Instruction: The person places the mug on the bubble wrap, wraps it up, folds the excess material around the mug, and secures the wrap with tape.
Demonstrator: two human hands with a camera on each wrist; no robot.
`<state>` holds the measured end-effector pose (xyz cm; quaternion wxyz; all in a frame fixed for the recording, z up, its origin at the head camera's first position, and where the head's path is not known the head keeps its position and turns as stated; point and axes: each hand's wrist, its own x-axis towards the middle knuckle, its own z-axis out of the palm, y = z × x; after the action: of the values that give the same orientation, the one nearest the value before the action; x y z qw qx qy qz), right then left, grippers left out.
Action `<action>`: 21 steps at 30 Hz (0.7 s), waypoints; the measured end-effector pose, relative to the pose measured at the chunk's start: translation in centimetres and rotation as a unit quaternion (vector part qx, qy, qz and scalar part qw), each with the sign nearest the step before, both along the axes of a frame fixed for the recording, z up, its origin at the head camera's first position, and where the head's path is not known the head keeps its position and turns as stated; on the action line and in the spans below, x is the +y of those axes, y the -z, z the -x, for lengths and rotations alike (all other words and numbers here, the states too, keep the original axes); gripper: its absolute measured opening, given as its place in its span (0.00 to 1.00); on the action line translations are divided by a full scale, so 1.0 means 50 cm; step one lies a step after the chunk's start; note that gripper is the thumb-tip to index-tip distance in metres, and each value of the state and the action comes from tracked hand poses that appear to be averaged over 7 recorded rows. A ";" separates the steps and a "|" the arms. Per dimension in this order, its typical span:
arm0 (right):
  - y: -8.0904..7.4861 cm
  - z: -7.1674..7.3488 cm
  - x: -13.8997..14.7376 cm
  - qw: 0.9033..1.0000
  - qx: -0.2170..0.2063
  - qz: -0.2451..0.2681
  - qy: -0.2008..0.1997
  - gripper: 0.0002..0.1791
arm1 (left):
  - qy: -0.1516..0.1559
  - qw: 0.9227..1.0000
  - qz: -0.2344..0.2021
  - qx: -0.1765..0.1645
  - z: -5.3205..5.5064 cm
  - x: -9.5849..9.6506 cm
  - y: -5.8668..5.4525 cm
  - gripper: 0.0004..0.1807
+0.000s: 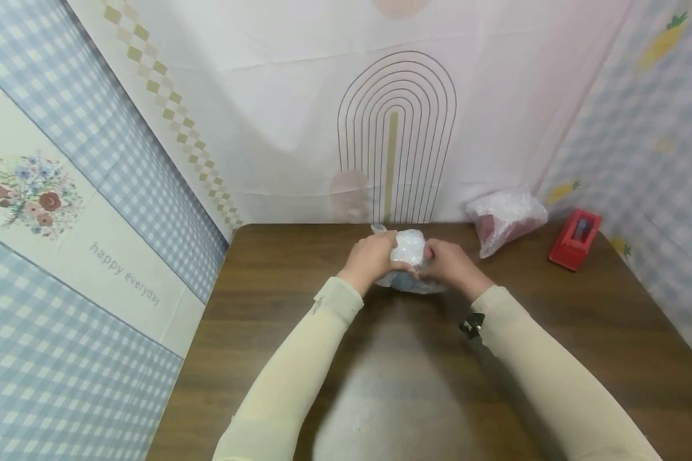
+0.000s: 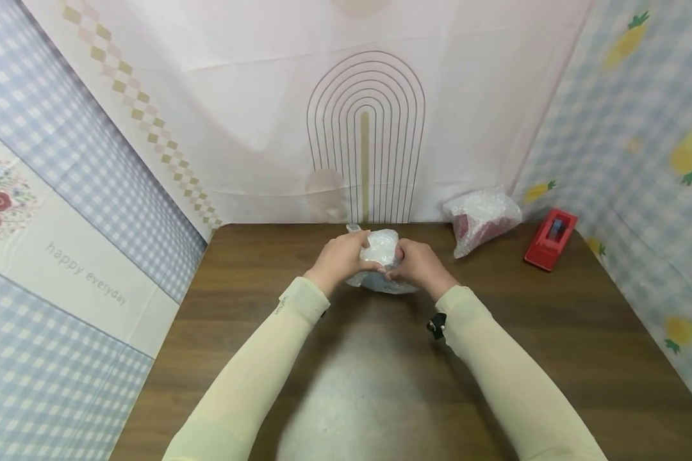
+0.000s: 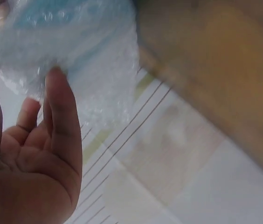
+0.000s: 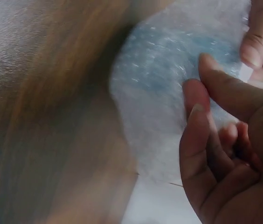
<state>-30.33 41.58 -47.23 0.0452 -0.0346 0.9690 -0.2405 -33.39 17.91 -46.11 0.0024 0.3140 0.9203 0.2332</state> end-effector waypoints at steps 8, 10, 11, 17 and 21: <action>-0.101 -0.075 -0.021 1.000 -0.015 -0.008 0.020 0.34 | 0.007 0.991 -0.116 -0.069 -0.001 -0.026 0.038 0.39; -0.101 -0.078 -0.023 1.000 -0.017 -0.011 0.018 0.40 | -0.005 0.988 -0.127 -0.091 -0.001 -0.046 0.038 0.40; -0.099 -0.081 -0.025 1.000 -0.020 -0.016 0.018 0.45 | -0.010 0.986 -0.128 -0.106 -0.002 -0.056 0.037 0.41; -0.073 -0.089 -0.023 0.999 -0.023 -0.029 0.018 0.50 | 0.022 0.983 -0.087 -0.158 -0.009 -0.081 0.038 0.42; -0.063 -0.093 -0.028 1.000 0.002 -0.018 0.014 0.45 | 0.018 0.985 -0.089 -0.145 -0.014 -0.060 0.042 0.38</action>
<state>-25.66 40.20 -44.07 0.0404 -0.0212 0.9736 -0.2236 -32.70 14.91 -48.23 0.1119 0.2926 0.8800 0.3569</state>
